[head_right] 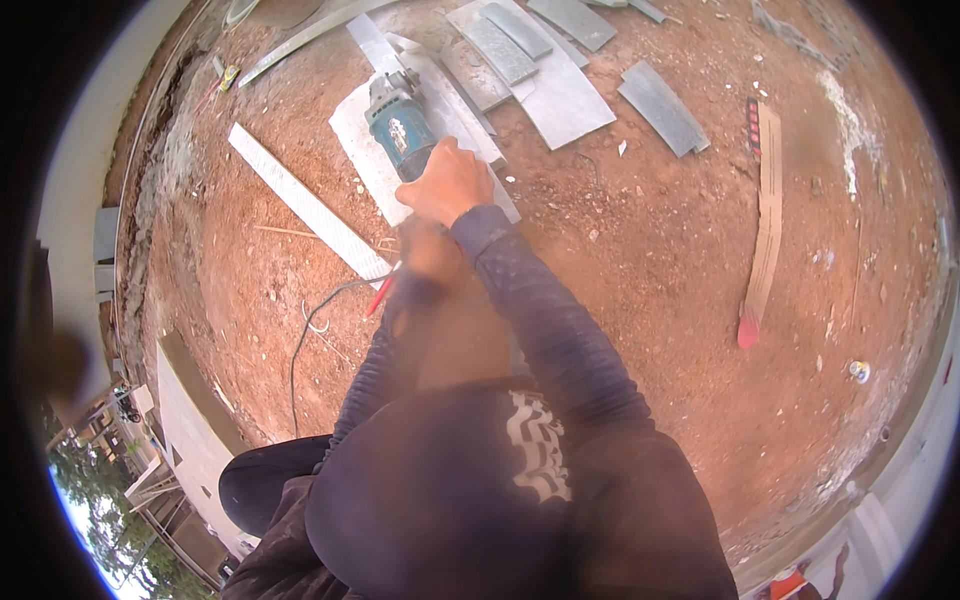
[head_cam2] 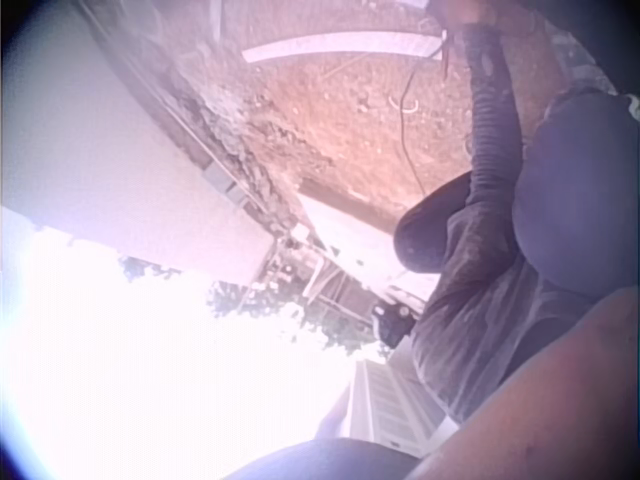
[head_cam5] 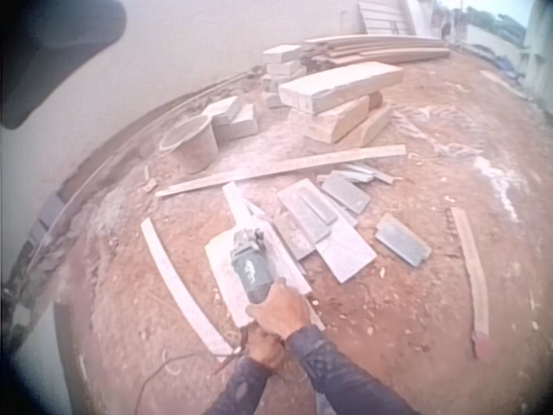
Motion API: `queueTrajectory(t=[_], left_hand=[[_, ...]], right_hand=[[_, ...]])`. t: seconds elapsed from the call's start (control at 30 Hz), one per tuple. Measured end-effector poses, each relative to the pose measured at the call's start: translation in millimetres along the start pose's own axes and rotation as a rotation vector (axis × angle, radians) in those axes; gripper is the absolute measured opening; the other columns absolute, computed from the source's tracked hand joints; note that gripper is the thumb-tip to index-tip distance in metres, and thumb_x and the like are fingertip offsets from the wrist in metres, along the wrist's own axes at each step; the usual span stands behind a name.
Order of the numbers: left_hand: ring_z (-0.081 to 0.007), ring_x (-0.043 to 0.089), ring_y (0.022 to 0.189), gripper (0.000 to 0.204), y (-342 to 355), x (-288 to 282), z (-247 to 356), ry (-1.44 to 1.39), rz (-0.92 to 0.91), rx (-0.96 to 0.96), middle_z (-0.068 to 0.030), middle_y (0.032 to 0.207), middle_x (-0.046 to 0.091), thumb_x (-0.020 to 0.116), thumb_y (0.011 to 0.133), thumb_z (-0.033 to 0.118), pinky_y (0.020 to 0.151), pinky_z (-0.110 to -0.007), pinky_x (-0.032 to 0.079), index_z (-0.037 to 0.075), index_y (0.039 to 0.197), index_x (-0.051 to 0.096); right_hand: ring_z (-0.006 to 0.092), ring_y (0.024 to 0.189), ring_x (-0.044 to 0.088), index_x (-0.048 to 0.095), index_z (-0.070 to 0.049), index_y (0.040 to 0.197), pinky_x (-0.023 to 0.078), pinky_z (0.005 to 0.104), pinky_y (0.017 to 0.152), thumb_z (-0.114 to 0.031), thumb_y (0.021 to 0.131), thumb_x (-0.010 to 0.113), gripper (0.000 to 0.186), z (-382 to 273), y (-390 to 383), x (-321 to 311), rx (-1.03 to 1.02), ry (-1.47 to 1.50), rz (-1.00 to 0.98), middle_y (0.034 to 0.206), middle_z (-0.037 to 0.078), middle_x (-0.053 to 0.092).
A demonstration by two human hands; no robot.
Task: The person marks a white rectangular tile with a red marker and then uses an angle grinder to cut it. The person holds the tile steady with one hand while operating the power tool with the other, creating a straight cut along the marked line.
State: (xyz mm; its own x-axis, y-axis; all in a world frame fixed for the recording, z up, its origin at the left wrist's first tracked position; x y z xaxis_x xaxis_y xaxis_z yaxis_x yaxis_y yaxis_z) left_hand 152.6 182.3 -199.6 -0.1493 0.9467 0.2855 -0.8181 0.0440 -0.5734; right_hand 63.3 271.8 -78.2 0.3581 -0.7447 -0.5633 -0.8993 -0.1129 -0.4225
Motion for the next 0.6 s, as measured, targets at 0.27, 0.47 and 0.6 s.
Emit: queueTrajectory(t=[0.27, 0.47, 0.6], left_hand=[[-0.0146, 0.064, 0.091, 0.026, 4.1, -4.6, 3.5, 0.093, -0.069, -0.014, -0.0052, 0.108, 0.065, 0.042, 0.102, 0.013, 0.064, -0.028, 0.052, 0.005, 0.114, 0.063], [-0.014, 0.064, 0.089, 0.026, -5.1, 1.2, 10.4, 0.171, 0.071, 0.015, -0.0037, 0.104, 0.067, 0.043, 0.101, 0.016, 0.065, -0.029, 0.052, 0.006, 0.112, 0.064], [-0.0146, 0.064, 0.093, 0.025, -3.1, 0.5, 7.6, 0.14, 0.033, 0.032, -0.0062, 0.106, 0.067, 0.045, 0.099, 0.01, 0.068, -0.03, 0.052, 0.001, 0.114, 0.063]], right_hand=[[0.044, 0.101, 0.065, 0.057, 0.011, 0.107, 0.053, 0.0451, 0.088, -0.026, 0.063, 0.073, 0.061, -1.6, -8.7, -2.5, 0.047, 0.014, 0.001, 0.102, 0.03, 0.068], [0.0447, 0.101, 0.065, 0.056, 0.012, 0.107, 0.053, 0.0454, 0.089, -0.026, 0.063, 0.073, 0.06, 2.9, -11.2, -0.6, 0.036, 0.007, 0.015, 0.101, 0.031, 0.067], [0.0452, 0.1, 0.065, 0.056, 0.012, 0.108, 0.053, 0.0457, 0.088, -0.025, 0.063, 0.072, 0.061, 7.1, -12.4, -1.0, 0.05, 0.038, 0.017, 0.101, 0.031, 0.067]])
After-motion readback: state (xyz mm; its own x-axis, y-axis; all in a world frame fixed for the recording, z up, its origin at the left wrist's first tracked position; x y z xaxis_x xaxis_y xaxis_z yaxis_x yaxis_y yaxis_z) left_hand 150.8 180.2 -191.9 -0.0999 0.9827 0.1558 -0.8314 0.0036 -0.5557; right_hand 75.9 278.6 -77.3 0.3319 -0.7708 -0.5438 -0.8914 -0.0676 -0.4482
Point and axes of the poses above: each hand's wrist, its own y-axis towards the middle knuckle, its own x-axis out of the palm, z = x × y, the point moved 3 cm from there along y, towards the middle knuckle
